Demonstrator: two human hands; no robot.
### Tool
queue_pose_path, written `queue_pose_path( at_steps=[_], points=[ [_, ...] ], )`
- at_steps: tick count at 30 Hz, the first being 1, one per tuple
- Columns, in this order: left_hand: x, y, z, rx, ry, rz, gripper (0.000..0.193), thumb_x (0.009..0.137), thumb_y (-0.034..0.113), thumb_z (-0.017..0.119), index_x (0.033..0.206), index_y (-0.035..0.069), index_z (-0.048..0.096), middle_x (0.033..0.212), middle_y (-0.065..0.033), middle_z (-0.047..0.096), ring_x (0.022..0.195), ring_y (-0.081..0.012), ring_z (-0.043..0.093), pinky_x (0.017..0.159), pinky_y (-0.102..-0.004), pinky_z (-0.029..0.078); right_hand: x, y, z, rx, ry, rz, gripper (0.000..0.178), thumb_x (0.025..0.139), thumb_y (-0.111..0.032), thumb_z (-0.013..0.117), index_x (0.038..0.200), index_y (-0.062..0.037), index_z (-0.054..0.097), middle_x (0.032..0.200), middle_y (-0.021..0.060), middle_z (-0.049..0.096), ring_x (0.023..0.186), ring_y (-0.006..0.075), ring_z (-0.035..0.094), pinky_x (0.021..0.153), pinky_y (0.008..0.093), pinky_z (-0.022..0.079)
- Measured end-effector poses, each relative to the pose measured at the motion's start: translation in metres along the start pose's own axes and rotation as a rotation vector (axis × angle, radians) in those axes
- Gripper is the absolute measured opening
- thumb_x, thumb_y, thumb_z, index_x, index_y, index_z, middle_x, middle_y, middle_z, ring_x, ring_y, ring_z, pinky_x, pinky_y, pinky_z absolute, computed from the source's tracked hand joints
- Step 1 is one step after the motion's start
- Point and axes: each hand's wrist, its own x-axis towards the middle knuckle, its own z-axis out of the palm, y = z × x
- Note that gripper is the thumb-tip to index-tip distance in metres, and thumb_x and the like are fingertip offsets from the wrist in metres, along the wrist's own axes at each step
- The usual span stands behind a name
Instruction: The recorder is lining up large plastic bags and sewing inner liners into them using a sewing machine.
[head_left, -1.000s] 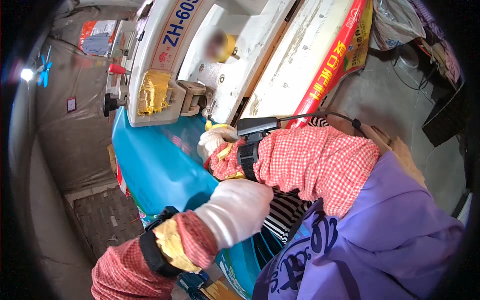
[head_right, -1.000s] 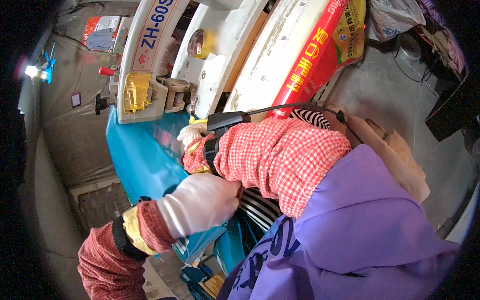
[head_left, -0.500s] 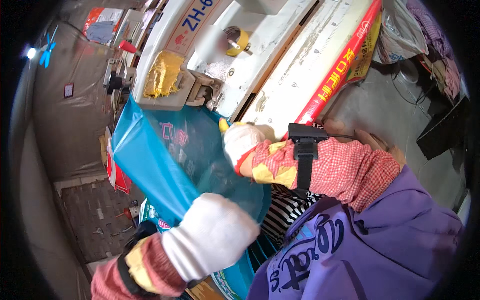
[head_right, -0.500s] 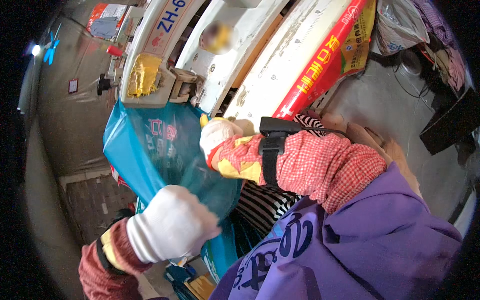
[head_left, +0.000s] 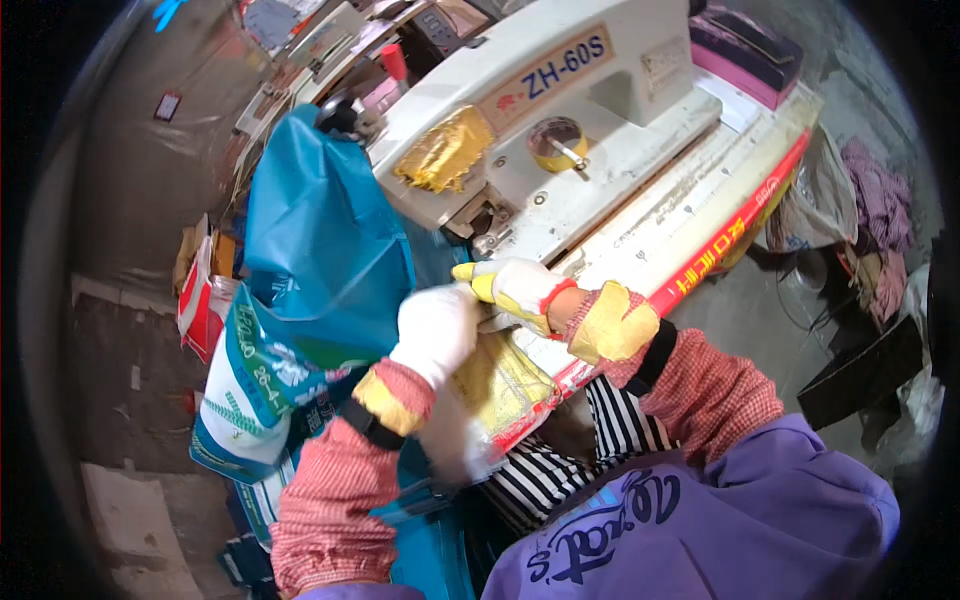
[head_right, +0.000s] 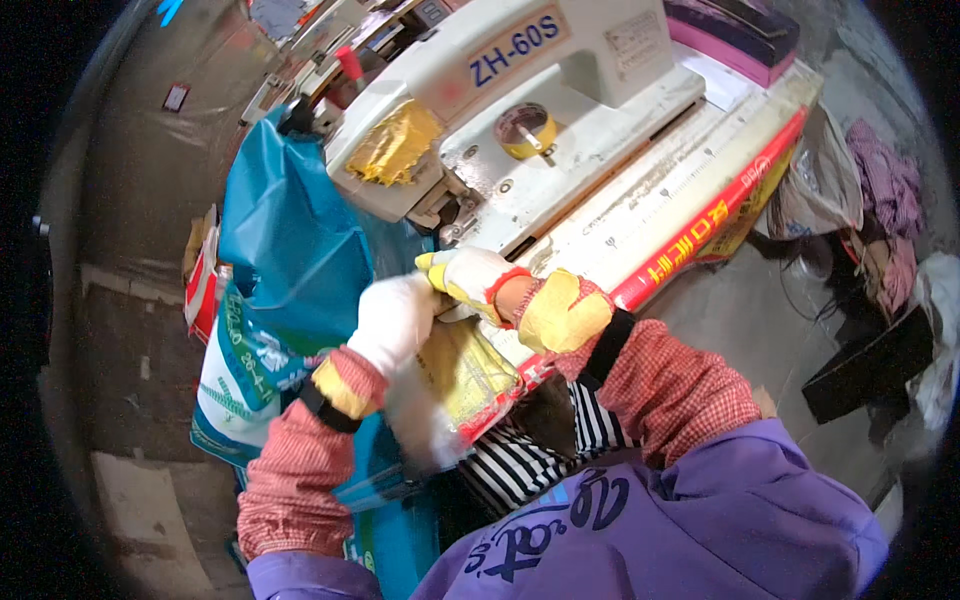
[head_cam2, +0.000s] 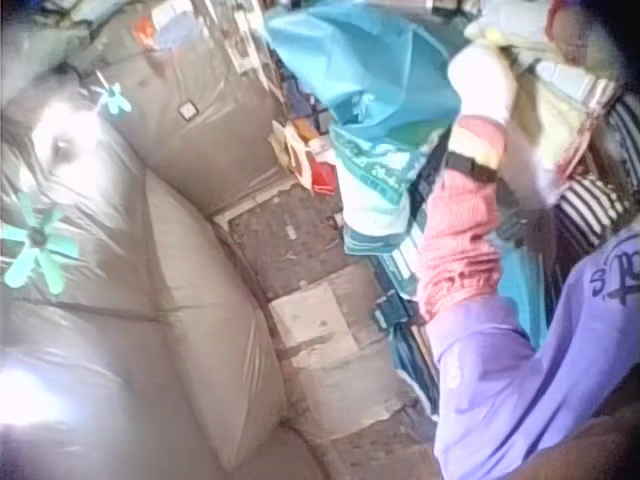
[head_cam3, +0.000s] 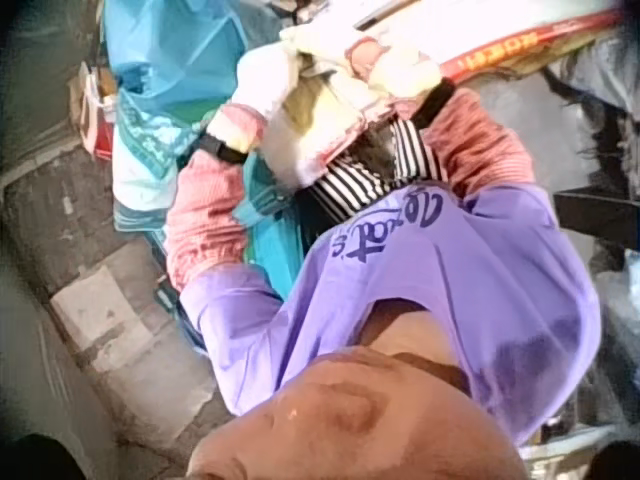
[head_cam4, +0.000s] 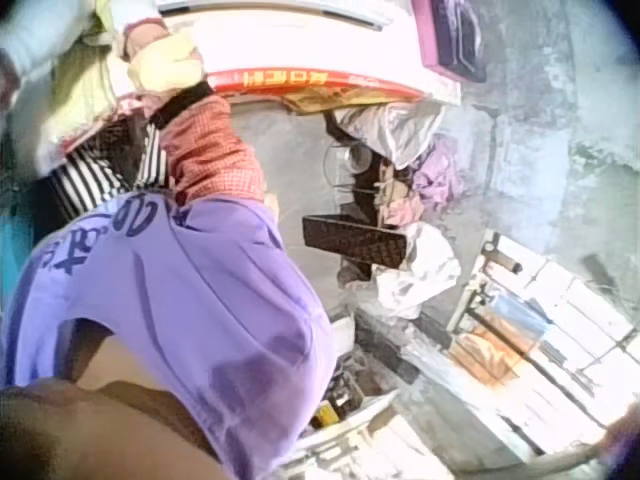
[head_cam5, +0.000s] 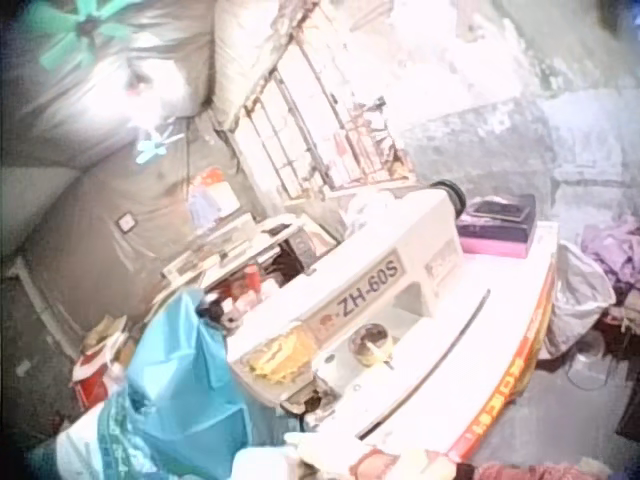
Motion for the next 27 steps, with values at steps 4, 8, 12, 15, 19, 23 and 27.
queue_pose_path(
  at_steps=[4, 8, 12, 15, 19, 23, 27],
  points=[
    [0.012, -0.053, 0.004, -0.096, -0.013, -0.375, 0.012, 0.081, 0.014, 0.054, 0.076, 0.005, 0.058, 0.078, -0.0193, 0.063, 0.072, -0.0370, 0.061, 0.062, -0.0426, 0.048, 0.003, 0.008, 0.036, -0.788, 0.101, -0.341, 0.041, 0.085, -0.022, 0.055, 0.123, -0.0090, 0.047, 0.106, 0.0108, 0.061, 0.091, 0.0264, 0.061, 0.080, 0.0370, 0.050],
    [-0.034, -0.038, -0.026, -0.056, 0.003, -0.058, 0.005, 0.076, 0.014, 0.057, 0.072, 0.012, 0.057, 0.062, -0.0124, 0.056, 0.064, -0.0297, 0.059, 0.056, -0.0401, 0.047, -0.005, 0.003, 0.036, -1.350, 0.220, -0.590, 0.066, 0.076, -0.027, 0.063, 0.132, -0.0039, 0.038, 0.132, 0.0219, 0.040, 0.114, 0.0350, 0.049, 0.095, 0.0386, 0.041],
    [-0.114, -0.020, -0.150, 0.096, -0.335, 0.101, 0.002, 0.075, 0.014, 0.056, 0.074, 0.013, 0.056, 0.070, -0.0075, 0.052, 0.061, -0.0260, 0.055, 0.056, -0.0355, 0.046, 0.029, 0.004, 0.036, -1.831, 0.284, -0.770, 0.048, 0.082, -0.020, 0.053, 0.125, -0.0011, 0.045, 0.136, 0.0185, 0.038, 0.122, 0.0290, 0.043, 0.103, 0.0354, 0.032],
    [-0.150, -0.026, -0.213, 0.265, -0.109, 0.082, 0.007, 0.072, 0.006, 0.058, 0.077, 0.010, 0.056, 0.083, -0.0095, 0.056, 0.071, -0.0259, 0.056, 0.071, -0.0353, 0.046, 0.040, -0.002, 0.066, -1.469, 0.537, -0.605, 0.025, 0.085, -0.012, 0.045, 0.097, -0.0056, 0.065, 0.096, 0.0092, 0.064, 0.092, 0.0252, 0.060, 0.080, 0.0378, 0.048],
    [-0.163, -0.062, -0.235, 0.730, 0.560, 0.057, 0.015, 0.067, -0.003, 0.064, 0.077, 0.007, 0.058, 0.108, -0.0128, 0.061, 0.106, -0.0321, 0.055, 0.095, -0.0418, 0.041, 0.017, -0.008, 0.116, -1.771, 0.238, -0.403, 0.022, 0.082, -0.012, 0.051, 0.096, -0.0107, 0.067, 0.093, 0.0085, 0.065, 0.091, 0.0282, 0.061, 0.074, 0.0404, 0.051],
    [-0.189, -0.093, -0.182, -0.099, 0.925, -0.240, 0.054, 0.074, 0.016, 0.071, 0.120, -0.002, 0.050, 0.124, -0.0206, 0.050, 0.115, -0.0298, 0.050, 0.098, -0.0379, 0.038, -0.018, 0.009, 0.128, -1.434, -0.119, -0.651, 0.022, 0.084, -0.025, 0.055, 0.096, -0.0077, 0.061, 0.091, 0.0166, 0.061, 0.088, 0.0350, 0.059, 0.074, 0.0407, 0.048],
    [-0.245, -0.101, -0.099, -0.305, 0.424, -0.377, 0.092, 0.061, 0.049, 0.077, 0.128, -0.003, 0.041, 0.126, -0.0215, 0.048, 0.117, -0.0331, 0.047, 0.101, -0.0376, 0.034, -0.056, -0.008, 0.109, -1.013, 0.067, -0.692, 0.025, 0.082, -0.027, 0.063, 0.088, -0.0040, 0.054, 0.080, 0.0183, 0.055, 0.075, 0.0319, 0.055, 0.067, 0.0385, 0.044]
  ],
)
